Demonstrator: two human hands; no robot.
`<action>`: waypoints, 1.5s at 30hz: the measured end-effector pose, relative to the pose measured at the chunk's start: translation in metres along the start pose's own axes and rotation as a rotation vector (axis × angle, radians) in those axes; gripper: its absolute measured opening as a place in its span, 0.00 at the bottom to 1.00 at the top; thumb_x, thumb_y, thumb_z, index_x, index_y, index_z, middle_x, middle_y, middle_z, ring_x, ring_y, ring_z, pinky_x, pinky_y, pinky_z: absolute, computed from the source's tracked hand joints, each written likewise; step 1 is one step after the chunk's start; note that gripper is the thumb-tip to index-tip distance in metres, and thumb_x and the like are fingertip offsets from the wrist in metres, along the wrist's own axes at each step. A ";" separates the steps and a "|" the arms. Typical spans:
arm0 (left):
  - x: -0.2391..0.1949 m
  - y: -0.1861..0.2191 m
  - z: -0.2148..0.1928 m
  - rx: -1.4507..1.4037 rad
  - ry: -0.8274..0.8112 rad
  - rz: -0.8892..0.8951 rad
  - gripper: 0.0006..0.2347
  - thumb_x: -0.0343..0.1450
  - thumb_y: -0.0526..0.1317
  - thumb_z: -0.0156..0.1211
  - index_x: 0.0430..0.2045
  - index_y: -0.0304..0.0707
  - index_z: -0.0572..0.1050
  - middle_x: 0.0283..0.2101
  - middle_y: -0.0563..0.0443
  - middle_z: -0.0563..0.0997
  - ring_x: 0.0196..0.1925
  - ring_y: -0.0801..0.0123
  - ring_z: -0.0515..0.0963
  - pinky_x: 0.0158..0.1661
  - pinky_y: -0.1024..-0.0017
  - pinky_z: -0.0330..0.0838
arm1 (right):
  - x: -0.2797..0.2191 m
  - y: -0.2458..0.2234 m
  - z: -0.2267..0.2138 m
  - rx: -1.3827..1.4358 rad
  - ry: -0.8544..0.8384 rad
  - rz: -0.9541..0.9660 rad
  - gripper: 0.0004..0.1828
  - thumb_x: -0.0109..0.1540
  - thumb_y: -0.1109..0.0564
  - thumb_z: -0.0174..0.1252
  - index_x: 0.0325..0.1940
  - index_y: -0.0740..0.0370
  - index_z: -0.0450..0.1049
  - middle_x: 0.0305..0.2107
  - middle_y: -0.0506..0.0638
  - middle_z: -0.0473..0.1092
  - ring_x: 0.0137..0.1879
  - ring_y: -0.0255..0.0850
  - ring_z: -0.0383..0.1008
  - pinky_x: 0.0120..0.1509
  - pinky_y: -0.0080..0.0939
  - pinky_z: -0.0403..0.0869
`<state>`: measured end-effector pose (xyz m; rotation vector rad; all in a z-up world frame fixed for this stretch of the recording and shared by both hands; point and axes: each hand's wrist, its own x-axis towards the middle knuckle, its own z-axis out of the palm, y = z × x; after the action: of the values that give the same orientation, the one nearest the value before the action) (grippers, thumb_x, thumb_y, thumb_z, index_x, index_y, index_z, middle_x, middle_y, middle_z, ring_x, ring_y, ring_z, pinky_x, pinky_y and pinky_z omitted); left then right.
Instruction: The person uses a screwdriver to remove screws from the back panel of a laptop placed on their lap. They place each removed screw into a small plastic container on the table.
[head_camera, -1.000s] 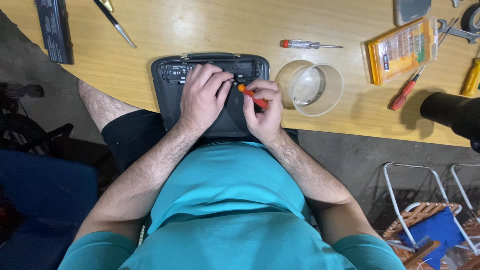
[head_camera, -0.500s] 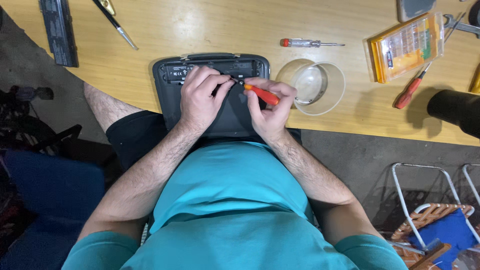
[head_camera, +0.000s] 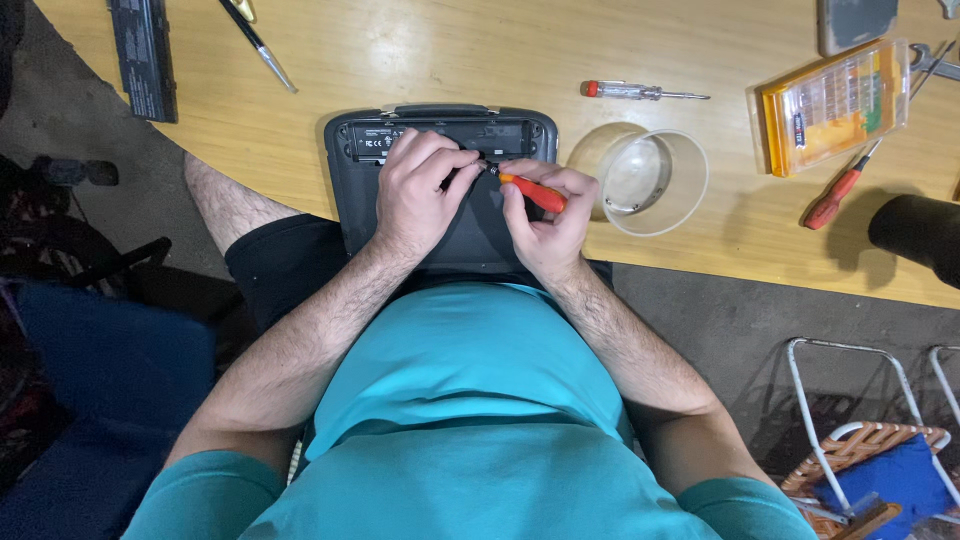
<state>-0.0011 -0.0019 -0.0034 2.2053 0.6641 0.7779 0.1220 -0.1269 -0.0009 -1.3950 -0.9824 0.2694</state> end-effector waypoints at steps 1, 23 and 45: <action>0.000 0.000 0.000 0.000 0.002 -0.001 0.05 0.67 0.30 0.74 0.30 0.37 0.83 0.30 0.47 0.79 0.35 0.53 0.79 0.39 0.57 0.75 | -0.001 0.001 0.000 0.000 -0.002 -0.001 0.19 0.65 0.70 0.61 0.46 0.68 0.56 0.37 0.66 0.78 0.43 0.58 0.81 0.47 0.51 0.77; 0.001 0.001 0.001 0.065 0.020 -0.009 0.08 0.70 0.37 0.73 0.38 0.37 0.81 0.35 0.49 0.78 0.37 0.56 0.79 0.40 0.59 0.77 | 0.014 0.012 -0.002 -0.112 -0.023 -0.007 0.14 0.66 0.72 0.57 0.45 0.67 0.58 0.40 0.63 0.75 0.49 0.58 0.79 0.48 0.51 0.77; 0.005 0.012 0.001 0.413 -0.196 0.087 0.17 0.72 0.48 0.63 0.53 0.45 0.75 0.46 0.51 0.70 0.42 0.59 0.73 0.38 0.61 0.68 | 0.011 0.020 -0.001 -0.218 -0.101 -0.023 0.15 0.64 0.73 0.60 0.44 0.64 0.60 0.44 0.59 0.77 0.51 0.57 0.80 0.53 0.51 0.76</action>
<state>0.0059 -0.0065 0.0074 2.6589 0.6800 0.4865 0.1371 -0.1154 -0.0141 -1.5788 -1.1371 0.2220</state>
